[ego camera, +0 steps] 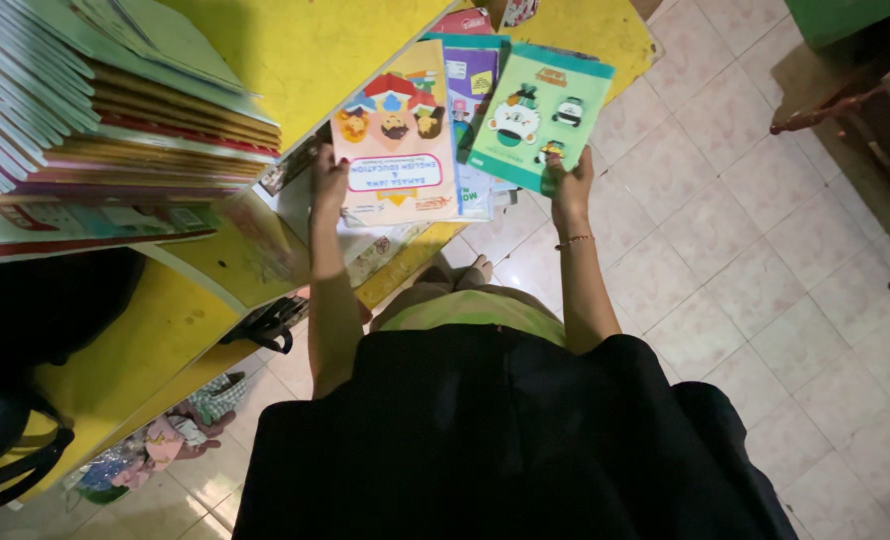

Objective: The person sorts through various books and printed materials on a low shelf by hand, picking up items, turning them over, and placing them back into stacks.

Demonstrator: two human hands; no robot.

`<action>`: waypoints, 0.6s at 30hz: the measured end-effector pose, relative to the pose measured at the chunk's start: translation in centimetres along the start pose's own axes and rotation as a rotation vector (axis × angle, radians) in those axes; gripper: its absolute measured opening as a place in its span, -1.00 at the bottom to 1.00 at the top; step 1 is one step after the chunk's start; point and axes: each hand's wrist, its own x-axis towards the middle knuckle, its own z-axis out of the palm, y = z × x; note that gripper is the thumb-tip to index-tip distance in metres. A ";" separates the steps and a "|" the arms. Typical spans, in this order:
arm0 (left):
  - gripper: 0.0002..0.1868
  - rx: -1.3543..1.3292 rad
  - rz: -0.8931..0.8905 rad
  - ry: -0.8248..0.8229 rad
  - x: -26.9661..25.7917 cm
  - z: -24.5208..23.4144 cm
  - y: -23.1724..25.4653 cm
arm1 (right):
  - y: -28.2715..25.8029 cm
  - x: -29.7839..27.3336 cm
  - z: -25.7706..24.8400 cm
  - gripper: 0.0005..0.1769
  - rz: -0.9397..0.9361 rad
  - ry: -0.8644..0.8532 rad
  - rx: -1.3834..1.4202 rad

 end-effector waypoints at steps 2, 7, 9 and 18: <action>-0.81 -0.079 0.014 -0.075 -0.1 1.6 0.5 | 0.9 -0.1 0.7 -0.70 0.011 -0.030 0.000; -0.45 -0.086 -0.069 -0.116 -1.1 6.5 1.3 | 2.2 0.2 2.6 -0.67 0.169 -0.147 -0.126; -0.36 -0.065 -0.041 -0.055 -1.0 8.0 1.4 | 2.1 0.1 3.2 -0.66 0.158 -0.165 -0.182; -0.41 0.102 -0.147 0.241 0.5 1.2 0.2 | 0.6 0.3 5.7 -0.55 0.050 -0.230 -0.162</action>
